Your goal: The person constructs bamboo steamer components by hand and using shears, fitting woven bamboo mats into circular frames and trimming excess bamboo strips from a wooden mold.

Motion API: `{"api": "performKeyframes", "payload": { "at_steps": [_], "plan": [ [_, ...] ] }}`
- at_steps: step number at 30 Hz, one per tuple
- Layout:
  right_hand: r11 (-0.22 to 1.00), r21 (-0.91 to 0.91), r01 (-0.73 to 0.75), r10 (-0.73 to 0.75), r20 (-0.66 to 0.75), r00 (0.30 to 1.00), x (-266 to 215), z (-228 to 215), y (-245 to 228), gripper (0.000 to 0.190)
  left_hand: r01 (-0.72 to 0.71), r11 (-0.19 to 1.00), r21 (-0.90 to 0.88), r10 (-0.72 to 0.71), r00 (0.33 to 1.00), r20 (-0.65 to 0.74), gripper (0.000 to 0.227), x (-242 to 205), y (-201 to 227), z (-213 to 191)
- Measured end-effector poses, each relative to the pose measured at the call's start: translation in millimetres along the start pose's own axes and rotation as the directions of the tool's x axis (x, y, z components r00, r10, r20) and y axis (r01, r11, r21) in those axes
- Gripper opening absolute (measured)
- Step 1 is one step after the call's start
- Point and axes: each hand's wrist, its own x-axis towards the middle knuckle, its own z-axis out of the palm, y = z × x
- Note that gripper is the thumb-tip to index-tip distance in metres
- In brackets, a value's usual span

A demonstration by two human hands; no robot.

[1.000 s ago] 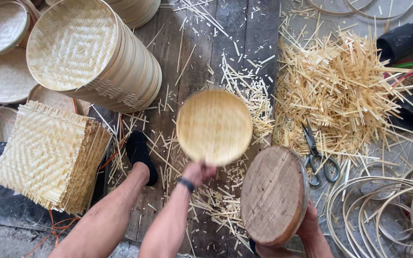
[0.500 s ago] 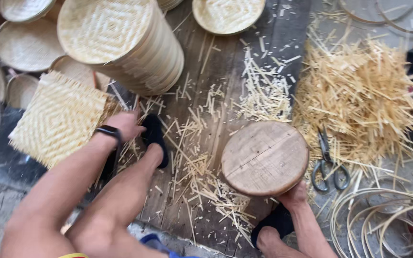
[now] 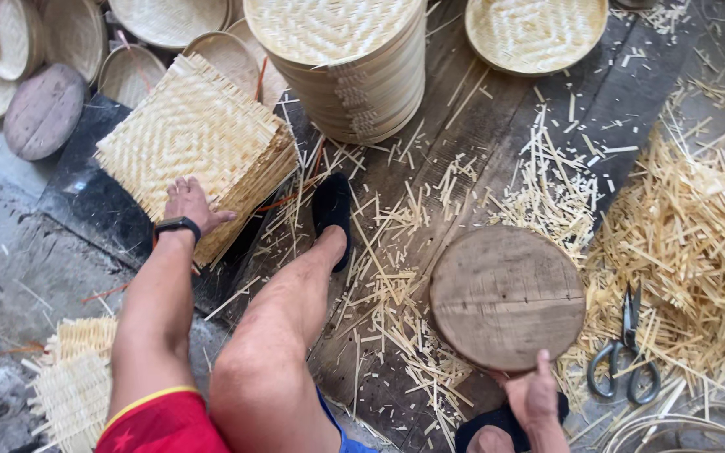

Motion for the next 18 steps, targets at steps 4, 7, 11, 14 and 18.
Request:
{"api": "performKeyframes", "payload": {
  "at_steps": [4,7,11,14,18],
  "plan": [
    [0.965,-0.219,-0.142,0.174,0.138,0.975,24.9,-15.2,30.1,0.07,0.014,1.0,-0.016,-0.014,1.0,0.012,0.089,4.8,-5.5,19.0],
    [0.942,-0.297,-0.158,0.194,0.095,0.976,36.1,-38.6,41.1,0.072,-0.039,0.999,-0.014,0.04,0.996,0.085,0.052,8.5,-14.9,31.5],
    [0.928,-0.333,-0.164,0.173,-0.003,0.985,39.5,-53.3,54.9,0.072,-0.247,0.934,0.257,0.278,0.957,-0.09,0.026,2.6,-25.7,35.5],
    [0.942,-0.312,-0.123,0.14,0.031,0.99,39.6,-59.3,56.9,0.071,-0.221,0.913,0.343,0.241,0.97,-0.018,0.019,-18.8,-17.5,33.4],
    [0.946,-0.295,-0.136,0.142,0.0,0.99,38.6,-55.3,55.0,0.065,-0.311,0.93,0.196,0.34,0.929,-0.142,0.03,-85.9,16.8,30.0]
  ]
}}
